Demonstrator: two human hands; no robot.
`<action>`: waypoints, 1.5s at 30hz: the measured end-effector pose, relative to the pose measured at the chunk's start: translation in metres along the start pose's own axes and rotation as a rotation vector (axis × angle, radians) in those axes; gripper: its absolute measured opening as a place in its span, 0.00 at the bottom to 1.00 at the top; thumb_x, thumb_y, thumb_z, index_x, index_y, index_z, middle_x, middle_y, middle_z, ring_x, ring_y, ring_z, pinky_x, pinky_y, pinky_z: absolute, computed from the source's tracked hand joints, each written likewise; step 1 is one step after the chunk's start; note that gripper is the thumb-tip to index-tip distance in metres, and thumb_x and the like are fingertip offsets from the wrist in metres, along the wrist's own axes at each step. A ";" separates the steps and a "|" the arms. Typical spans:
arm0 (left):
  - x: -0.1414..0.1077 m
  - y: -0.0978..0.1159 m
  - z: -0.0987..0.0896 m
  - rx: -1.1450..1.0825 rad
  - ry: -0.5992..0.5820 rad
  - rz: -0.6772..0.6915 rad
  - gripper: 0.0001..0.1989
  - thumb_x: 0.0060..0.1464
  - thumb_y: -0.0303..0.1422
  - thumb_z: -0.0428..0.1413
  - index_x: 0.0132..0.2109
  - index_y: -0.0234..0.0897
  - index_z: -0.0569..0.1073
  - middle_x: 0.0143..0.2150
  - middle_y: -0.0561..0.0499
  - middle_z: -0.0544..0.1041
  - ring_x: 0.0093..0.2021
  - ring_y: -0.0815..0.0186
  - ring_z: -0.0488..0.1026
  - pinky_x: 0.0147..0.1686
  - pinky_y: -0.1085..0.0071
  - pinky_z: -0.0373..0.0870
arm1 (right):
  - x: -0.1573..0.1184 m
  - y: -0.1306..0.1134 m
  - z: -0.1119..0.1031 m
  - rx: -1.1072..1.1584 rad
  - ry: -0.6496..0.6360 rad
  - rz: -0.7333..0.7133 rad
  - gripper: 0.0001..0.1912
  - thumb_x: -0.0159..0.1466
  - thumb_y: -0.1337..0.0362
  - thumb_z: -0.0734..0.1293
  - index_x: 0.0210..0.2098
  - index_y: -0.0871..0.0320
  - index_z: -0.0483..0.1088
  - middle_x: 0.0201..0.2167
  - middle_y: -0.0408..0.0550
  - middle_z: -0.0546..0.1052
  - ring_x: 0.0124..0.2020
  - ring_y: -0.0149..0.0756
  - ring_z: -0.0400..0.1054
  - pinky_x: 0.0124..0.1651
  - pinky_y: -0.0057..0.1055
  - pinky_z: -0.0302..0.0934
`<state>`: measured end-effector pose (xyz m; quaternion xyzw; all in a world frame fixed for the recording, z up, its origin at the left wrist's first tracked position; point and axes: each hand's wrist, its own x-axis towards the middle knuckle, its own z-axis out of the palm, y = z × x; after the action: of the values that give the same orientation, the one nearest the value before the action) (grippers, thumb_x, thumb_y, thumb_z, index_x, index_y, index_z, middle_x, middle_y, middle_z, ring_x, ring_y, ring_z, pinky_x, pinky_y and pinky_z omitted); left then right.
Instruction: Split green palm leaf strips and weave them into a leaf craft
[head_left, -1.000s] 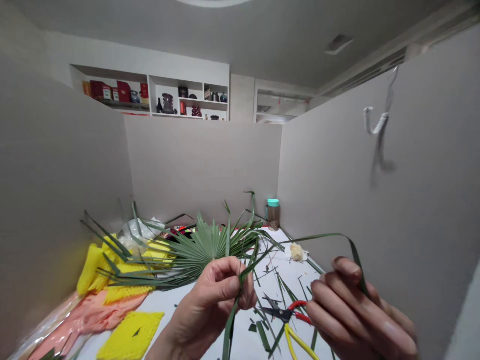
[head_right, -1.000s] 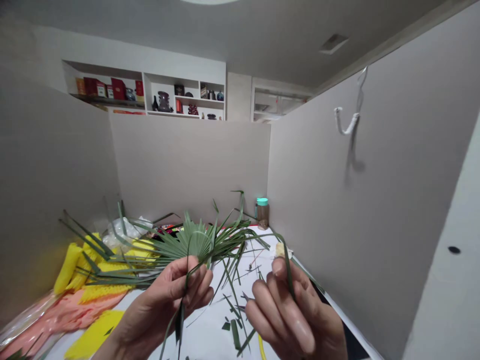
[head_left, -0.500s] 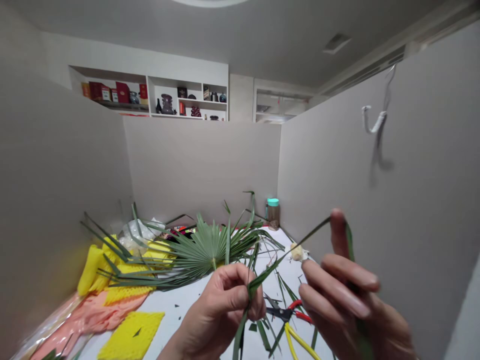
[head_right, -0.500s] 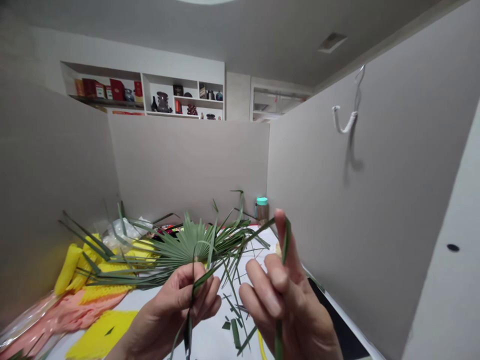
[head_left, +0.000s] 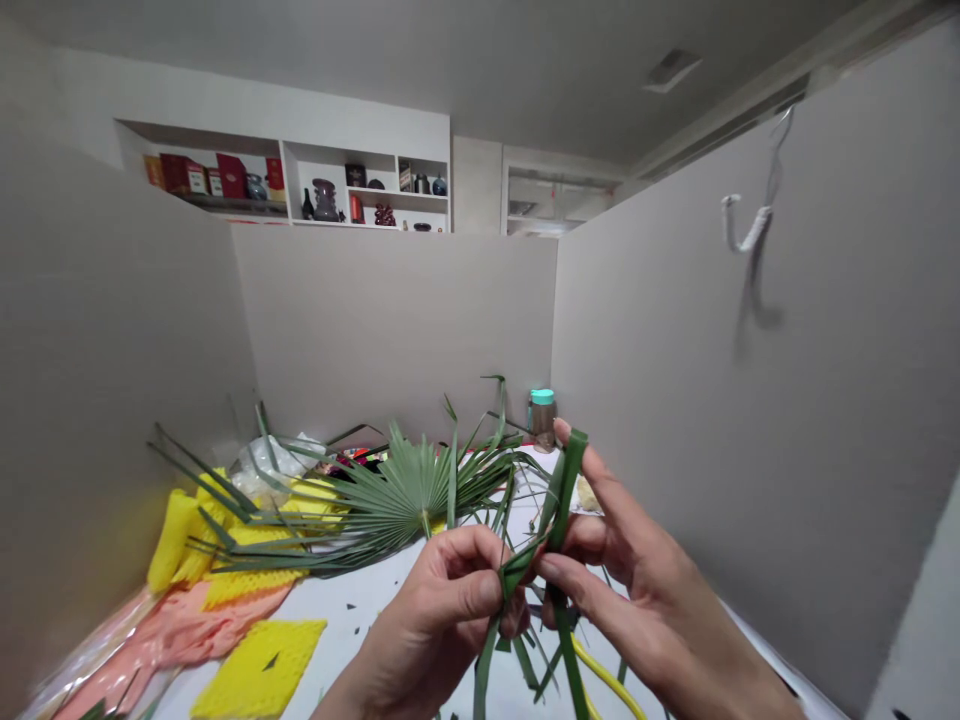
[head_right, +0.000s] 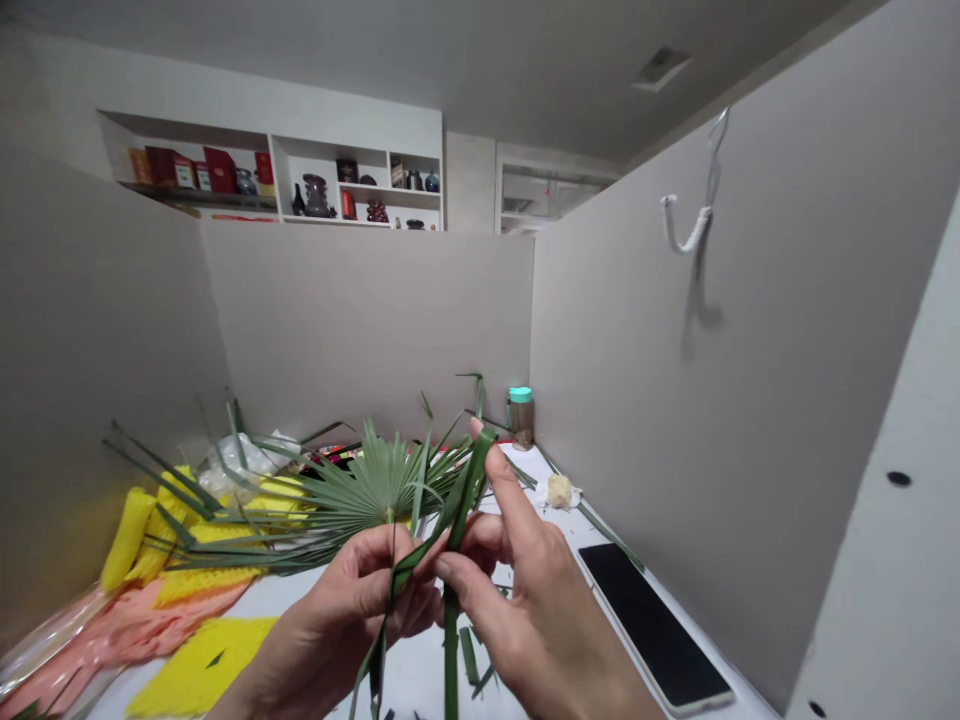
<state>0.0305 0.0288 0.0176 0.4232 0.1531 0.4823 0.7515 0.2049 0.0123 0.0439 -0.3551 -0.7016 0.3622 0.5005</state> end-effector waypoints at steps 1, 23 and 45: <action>0.001 0.000 -0.001 0.013 0.009 -0.003 0.12 0.43 0.32 0.72 0.27 0.33 0.77 0.23 0.52 0.74 0.26 0.71 0.69 0.32 0.74 0.62 | 0.000 -0.001 0.000 -0.109 0.023 -0.029 0.39 0.67 0.60 0.63 0.74 0.57 0.45 0.27 0.43 0.77 0.28 0.37 0.71 0.31 0.34 0.66; 0.002 0.000 0.004 0.099 0.090 0.082 0.24 0.43 0.32 0.73 0.50 0.41 0.83 0.27 0.57 0.67 0.28 0.75 0.66 0.34 0.77 0.62 | 0.006 0.022 0.006 -0.886 0.261 -0.505 0.35 0.65 0.74 0.57 0.71 0.70 0.46 0.23 0.49 0.78 0.20 0.40 0.71 0.24 0.34 0.66; 0.007 0.002 -0.009 0.114 0.059 0.039 0.27 0.41 0.30 0.73 0.51 0.42 0.82 0.26 0.57 0.68 0.28 0.75 0.66 0.34 0.75 0.60 | 0.019 0.026 0.003 -0.907 0.071 -0.622 0.31 0.66 0.75 0.57 0.68 0.65 0.53 0.24 0.45 0.77 0.21 0.38 0.74 0.28 0.32 0.73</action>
<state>0.0267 0.0395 0.0151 0.4536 0.1942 0.4996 0.7120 0.2005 0.0410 0.0297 -0.3231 -0.8418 -0.1534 0.4042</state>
